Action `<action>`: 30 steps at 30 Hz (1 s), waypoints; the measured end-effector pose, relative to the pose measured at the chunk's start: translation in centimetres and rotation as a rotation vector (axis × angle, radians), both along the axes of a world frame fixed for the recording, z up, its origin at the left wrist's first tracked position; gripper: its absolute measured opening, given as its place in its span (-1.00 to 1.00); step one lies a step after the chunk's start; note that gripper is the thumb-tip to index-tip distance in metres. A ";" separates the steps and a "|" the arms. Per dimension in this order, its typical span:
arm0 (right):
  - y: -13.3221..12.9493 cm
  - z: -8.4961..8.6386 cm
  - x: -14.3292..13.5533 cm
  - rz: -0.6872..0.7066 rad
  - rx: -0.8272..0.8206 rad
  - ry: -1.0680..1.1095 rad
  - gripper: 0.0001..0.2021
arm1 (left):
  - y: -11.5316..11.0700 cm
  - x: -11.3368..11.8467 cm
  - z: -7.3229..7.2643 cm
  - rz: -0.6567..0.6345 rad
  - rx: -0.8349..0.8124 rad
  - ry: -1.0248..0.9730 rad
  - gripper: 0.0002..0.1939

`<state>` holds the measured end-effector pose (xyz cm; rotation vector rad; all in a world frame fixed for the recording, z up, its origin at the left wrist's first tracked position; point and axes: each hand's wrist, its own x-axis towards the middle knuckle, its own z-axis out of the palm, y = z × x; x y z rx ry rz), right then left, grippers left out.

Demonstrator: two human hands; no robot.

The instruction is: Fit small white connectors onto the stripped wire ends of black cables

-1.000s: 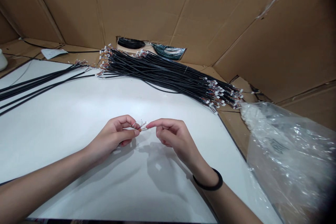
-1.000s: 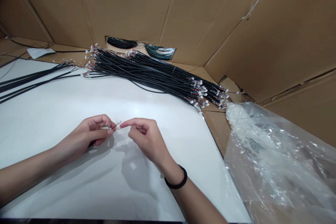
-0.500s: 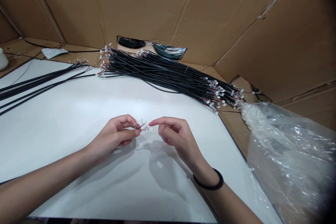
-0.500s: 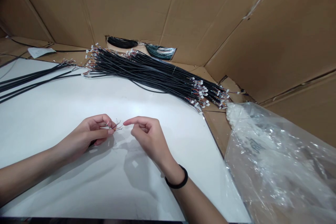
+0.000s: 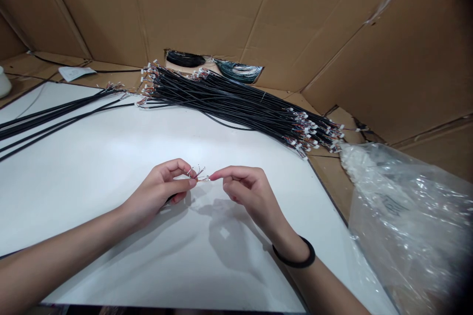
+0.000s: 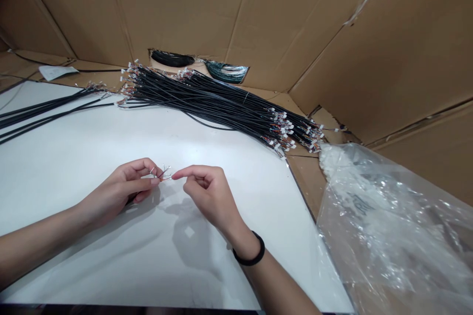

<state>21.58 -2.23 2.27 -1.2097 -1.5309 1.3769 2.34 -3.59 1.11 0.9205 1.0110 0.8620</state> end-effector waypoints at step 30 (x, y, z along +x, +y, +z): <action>-0.3 0.9 -0.2 0.094 0.011 0.103 -0.72 | -0.8 0.5 0.2 0.067 0.428 0.374 -0.84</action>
